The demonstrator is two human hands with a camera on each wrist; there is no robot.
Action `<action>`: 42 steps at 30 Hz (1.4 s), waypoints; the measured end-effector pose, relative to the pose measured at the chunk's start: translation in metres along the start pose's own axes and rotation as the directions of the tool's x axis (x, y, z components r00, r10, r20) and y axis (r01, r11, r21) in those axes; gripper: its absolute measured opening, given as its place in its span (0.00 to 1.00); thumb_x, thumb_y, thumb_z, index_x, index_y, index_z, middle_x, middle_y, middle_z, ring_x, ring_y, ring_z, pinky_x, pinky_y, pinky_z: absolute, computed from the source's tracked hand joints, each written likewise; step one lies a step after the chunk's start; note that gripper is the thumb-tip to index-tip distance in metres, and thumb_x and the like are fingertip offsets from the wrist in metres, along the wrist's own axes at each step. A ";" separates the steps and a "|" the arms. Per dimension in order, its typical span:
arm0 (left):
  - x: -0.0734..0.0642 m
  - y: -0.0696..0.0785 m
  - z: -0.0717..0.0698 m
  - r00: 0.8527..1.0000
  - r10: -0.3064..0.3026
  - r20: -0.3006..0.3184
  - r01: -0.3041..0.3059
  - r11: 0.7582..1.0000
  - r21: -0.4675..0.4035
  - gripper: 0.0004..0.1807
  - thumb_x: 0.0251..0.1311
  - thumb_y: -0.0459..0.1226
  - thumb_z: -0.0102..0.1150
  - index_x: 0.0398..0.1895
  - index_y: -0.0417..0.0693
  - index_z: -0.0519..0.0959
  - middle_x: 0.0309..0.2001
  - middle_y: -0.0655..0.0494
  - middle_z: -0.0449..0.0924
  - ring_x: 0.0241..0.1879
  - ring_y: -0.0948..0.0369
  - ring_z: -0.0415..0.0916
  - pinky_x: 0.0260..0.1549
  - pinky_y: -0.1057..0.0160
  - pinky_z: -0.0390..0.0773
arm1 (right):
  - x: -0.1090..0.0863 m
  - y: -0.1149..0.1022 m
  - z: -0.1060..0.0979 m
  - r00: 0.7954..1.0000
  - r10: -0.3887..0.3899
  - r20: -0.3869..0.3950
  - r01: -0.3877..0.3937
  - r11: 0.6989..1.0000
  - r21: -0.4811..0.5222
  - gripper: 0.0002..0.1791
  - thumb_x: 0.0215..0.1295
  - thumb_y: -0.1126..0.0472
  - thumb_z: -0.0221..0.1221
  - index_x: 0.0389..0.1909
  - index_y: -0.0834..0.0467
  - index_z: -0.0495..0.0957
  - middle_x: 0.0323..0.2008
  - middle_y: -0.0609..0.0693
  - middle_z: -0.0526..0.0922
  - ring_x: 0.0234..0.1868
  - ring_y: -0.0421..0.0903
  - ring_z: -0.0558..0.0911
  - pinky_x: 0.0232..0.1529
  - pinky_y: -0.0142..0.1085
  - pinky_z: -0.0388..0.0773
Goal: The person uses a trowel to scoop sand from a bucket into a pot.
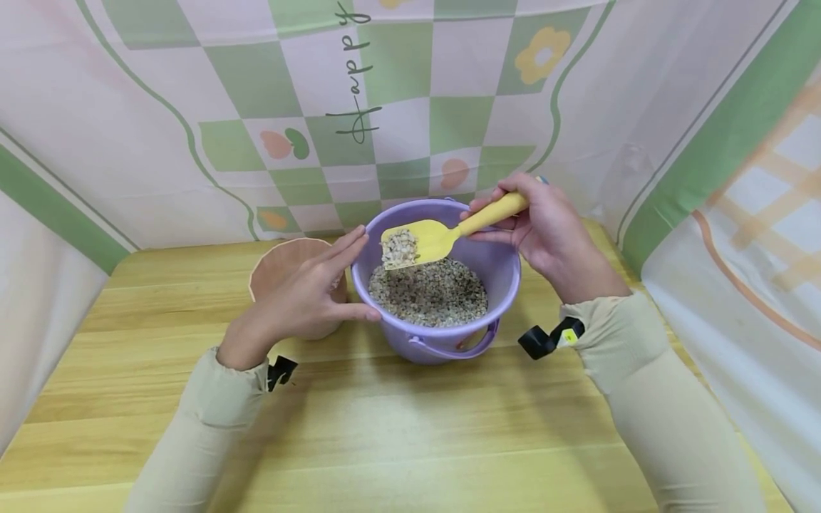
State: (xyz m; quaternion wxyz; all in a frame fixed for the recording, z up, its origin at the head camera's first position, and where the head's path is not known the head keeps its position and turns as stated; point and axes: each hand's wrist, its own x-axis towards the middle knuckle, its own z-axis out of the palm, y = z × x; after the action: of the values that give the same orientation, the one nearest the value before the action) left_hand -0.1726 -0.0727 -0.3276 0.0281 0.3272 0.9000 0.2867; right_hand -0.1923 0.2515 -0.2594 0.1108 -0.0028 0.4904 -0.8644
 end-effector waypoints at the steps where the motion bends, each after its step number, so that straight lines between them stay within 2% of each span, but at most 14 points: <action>1: -0.001 0.000 -0.001 1.000 -0.001 -0.001 0.001 1.000 0.002 0.63 0.48 0.76 0.54 0.81 0.54 0.47 0.79 0.68 0.35 0.76 0.58 0.48 0.68 0.52 0.62 | 0.000 0.000 0.001 1.000 -0.003 0.009 0.003 1.000 0.002 0.16 0.76 0.69 0.47 0.26 0.70 0.74 0.35 0.71 0.85 0.43 0.65 0.86 0.43 0.58 0.81; 14: -0.007 -0.004 -0.008 1.000 0.001 0.000 -0.001 1.000 0.031 0.57 0.55 0.70 0.56 0.80 0.54 0.48 0.80 0.57 0.42 0.76 0.58 0.46 0.69 0.50 0.61 | 0.002 -0.007 0.010 0.997 -0.020 0.073 0.018 0.999 0.026 0.16 0.76 0.69 0.45 0.27 0.71 0.72 0.35 0.74 0.83 0.44 0.69 0.84 0.43 0.60 0.79; 21: -0.012 -0.009 -0.010 1.000 -0.020 0.005 0.020 1.000 -0.023 0.53 0.59 0.63 0.61 0.80 0.49 0.50 0.80 0.53 0.43 0.78 0.57 0.40 0.72 0.51 0.50 | 0.004 -0.009 0.019 0.999 -0.010 0.042 0.008 0.999 0.047 0.15 0.76 0.68 0.47 0.28 0.71 0.72 0.35 0.73 0.83 0.43 0.68 0.85 0.44 0.61 0.78; 27: -0.018 -0.023 -0.014 0.999 -0.028 -0.018 0.028 1.000 0.005 0.51 0.61 0.60 0.62 0.78 0.42 0.54 0.79 0.47 0.44 0.77 0.54 0.42 0.72 0.50 0.51 | 0.005 -0.011 0.027 1.000 -0.003 0.030 0.002 1.000 0.024 0.15 0.75 0.68 0.48 0.27 0.71 0.73 0.35 0.72 0.83 0.42 0.66 0.85 0.43 0.60 0.79; 34: -0.027 -0.041 -0.018 0.994 -0.011 -0.107 0.021 0.995 0.097 0.49 0.59 0.58 0.65 0.75 0.38 0.61 0.76 0.41 0.53 0.76 0.47 0.48 0.72 0.43 0.49 | 0.007 -0.013 0.036 0.998 -0.016 0.067 0.016 1.000 0.007 0.16 0.75 0.69 0.48 0.26 0.72 0.73 0.35 0.73 0.83 0.42 0.66 0.85 0.43 0.60 0.79; 40: -0.038 -0.055 -0.024 0.986 -0.098 -0.131 0.103 0.994 0.032 0.49 0.60 0.59 0.64 0.76 0.41 0.59 0.78 0.44 0.49 0.75 0.43 0.48 0.70 0.41 0.54 | 0.009 -0.011 0.046 0.999 -0.017 0.052 0.016 1.000 0.016 0.15 0.75 0.69 0.48 0.26 0.71 0.71 0.34 0.73 0.83 0.43 0.68 0.85 0.43 0.62 0.79; 42: -0.041 -0.062 -0.025 0.984 -0.109 -0.141 0.114 0.993 0.027 0.50 0.60 0.59 0.65 0.77 0.41 0.58 0.78 0.44 0.49 0.75 0.42 0.48 0.70 0.40 0.53 | 0.010 -0.010 0.050 0.999 -0.014 0.044 0.013 1.000 0.021 0.15 0.74 0.69 0.48 0.26 0.71 0.71 0.33 0.73 0.82 0.44 0.68 0.85 0.43 0.62 0.78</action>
State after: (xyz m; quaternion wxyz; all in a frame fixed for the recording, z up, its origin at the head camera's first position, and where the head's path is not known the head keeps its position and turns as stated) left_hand -0.1818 -0.1484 -0.3450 -0.0244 0.2560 0.9215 0.2910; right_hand -0.1983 0.2123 -0.2264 0.1156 -0.0240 0.4789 -0.8699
